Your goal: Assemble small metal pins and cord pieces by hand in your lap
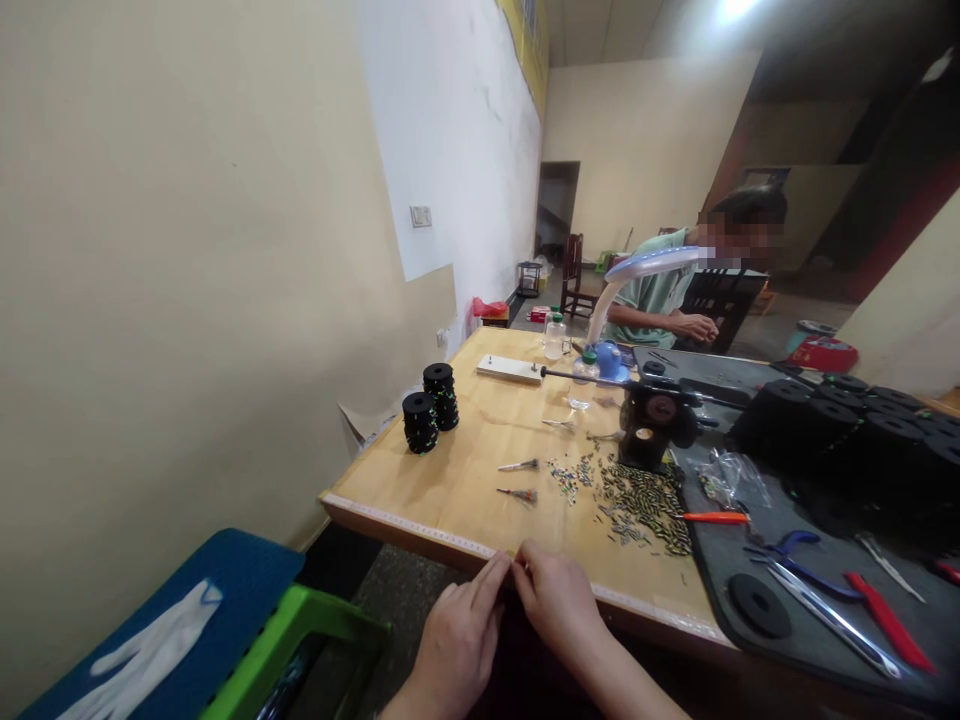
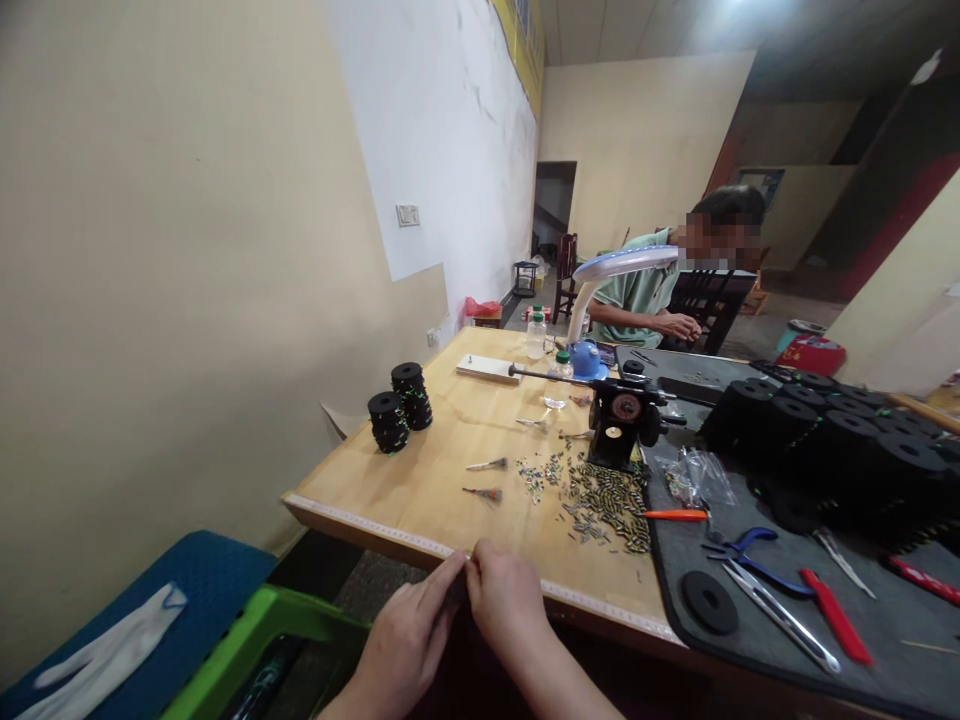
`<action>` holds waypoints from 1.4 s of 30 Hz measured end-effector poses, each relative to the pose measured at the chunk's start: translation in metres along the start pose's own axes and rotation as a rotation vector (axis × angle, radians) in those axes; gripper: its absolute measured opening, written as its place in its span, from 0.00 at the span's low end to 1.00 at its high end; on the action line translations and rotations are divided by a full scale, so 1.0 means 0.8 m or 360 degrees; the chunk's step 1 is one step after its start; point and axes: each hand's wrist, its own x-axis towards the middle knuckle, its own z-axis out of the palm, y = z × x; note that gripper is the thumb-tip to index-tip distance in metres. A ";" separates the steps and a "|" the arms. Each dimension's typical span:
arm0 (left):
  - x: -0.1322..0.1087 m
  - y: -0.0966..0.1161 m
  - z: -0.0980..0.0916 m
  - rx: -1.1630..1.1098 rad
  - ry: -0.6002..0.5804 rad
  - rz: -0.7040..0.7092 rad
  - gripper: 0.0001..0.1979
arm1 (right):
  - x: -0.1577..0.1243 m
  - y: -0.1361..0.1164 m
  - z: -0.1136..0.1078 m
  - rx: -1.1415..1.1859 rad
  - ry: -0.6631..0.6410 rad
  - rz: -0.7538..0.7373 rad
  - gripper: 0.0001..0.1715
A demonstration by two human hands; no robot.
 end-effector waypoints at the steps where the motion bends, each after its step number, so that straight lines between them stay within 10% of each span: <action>1: 0.000 0.001 0.000 0.0037 -0.0001 0.0009 0.28 | 0.000 0.000 -0.001 0.0016 -0.0010 0.0003 0.12; 42: 0.008 0.016 -0.001 0.0483 -0.0069 -0.0015 0.20 | -0.047 0.079 -0.022 0.0208 0.0146 0.0088 0.10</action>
